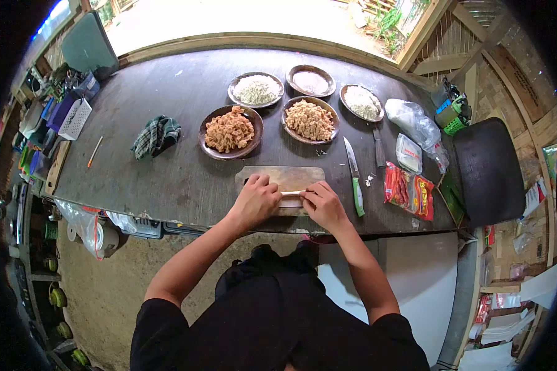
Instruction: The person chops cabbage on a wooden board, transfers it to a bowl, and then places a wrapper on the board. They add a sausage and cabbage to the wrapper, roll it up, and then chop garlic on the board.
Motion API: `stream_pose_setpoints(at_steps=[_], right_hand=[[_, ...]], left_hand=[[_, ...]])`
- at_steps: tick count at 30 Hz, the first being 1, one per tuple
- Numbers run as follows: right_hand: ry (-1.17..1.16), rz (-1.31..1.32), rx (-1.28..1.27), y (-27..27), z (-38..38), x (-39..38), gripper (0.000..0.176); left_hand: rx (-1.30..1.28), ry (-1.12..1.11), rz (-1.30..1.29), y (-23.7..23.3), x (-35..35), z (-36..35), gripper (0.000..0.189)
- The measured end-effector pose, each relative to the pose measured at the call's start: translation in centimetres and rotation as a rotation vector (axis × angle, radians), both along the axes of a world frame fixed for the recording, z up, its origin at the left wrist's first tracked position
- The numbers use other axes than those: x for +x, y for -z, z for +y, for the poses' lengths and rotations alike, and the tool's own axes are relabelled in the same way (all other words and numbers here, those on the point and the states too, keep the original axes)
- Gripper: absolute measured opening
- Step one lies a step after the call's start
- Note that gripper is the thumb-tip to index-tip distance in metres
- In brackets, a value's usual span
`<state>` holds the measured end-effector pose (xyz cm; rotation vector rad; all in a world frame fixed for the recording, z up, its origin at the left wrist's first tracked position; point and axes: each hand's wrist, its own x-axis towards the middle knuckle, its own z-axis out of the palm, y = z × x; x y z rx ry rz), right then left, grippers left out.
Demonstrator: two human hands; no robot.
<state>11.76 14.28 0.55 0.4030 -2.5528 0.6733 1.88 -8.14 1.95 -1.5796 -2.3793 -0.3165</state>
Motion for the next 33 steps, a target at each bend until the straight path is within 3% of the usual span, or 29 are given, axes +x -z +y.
stream_pose_setpoints(at_steps=[7, 9, 16, 22, 28, 30, 33], right_hand=[[0.107, -0.107, -0.112, 0.0, -0.1, -0.8, 0.013], [0.043, -0.104, -0.141, -0.4, -0.1, -0.7, 0.013], [0.005, -0.127, -0.081, -0.2, 0.6, -1.1, 0.01], [-0.09, 0.028, 0.01, 0.1, 0.7, -0.3, 0.011], [-0.024, -0.024, -0.106, -0.1, 0.5, -0.1, 0.012], [0.058, -0.169, -0.165, -0.5, 0.4, -0.2, 0.012], [0.061, -0.147, -0.14, -0.4, 0.4, -0.2, 0.015]], left_hand=[[0.035, -0.159, -0.215, -0.1, -0.3, 0.8, 0.015], [0.159, -0.198, -0.303, 0.4, -0.7, 0.8, 0.015], [0.057, -0.136, -0.194, 0.2, -1.0, 1.0, 0.012], [0.16, -0.038, -0.087, 1.2, -0.1, -0.1, 0.01], [0.069, -0.063, -0.158, -0.3, 0.5, 0.1, 0.016], [0.031, -0.126, -0.235, -0.6, 0.0, 0.4, 0.019], [0.015, -0.241, -0.34, -1.1, 0.1, 0.5, 0.02]])
